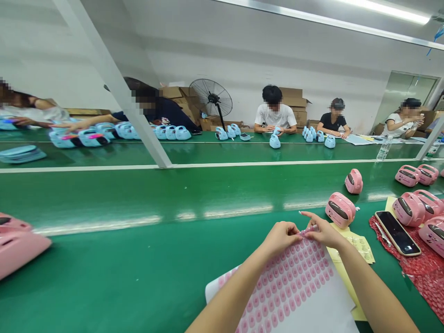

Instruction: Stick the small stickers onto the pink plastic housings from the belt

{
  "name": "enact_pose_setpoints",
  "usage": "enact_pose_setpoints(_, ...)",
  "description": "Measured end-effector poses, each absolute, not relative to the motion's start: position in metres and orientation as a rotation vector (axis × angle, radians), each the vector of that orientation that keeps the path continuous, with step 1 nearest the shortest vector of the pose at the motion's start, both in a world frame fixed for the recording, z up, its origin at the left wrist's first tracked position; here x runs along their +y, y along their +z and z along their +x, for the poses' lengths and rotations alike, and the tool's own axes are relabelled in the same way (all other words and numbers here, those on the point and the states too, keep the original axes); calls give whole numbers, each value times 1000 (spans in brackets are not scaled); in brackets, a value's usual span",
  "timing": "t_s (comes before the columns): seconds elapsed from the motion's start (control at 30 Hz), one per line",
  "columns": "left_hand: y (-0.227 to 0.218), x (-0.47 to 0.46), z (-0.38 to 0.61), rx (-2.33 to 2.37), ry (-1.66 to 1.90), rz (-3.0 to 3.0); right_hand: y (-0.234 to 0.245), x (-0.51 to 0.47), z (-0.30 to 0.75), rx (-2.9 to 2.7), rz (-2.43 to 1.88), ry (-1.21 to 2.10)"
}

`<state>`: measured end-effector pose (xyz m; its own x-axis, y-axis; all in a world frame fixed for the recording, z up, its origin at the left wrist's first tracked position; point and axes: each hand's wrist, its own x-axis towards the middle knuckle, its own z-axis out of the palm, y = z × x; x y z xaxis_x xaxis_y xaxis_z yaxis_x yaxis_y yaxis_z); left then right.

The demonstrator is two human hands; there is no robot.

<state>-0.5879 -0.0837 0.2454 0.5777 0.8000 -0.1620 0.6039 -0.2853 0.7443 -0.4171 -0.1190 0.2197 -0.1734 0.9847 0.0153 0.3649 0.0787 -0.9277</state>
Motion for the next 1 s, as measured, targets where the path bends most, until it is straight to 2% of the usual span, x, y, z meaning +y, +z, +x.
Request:
enact_pose_setpoints(0.37, 258, -64, -656, 1293, 95, 2051, 202, -106, -389, -1353, -1486, 854)
enact_pose_setpoints(0.8, 249, -50, -694, 1173, 146, 1829, 183, -102, -390, -1351, -1531, 732)
enact_pose_setpoints(0.9, 240, -46, -700, 1160, 177, 1809, 181, -102, -395, -1424, -1646, 585)
enact_pose_setpoints(1.0, 228, -41, -701, 1171, 202, 1813, 187, -104, -395, -1573, -1603, 244)
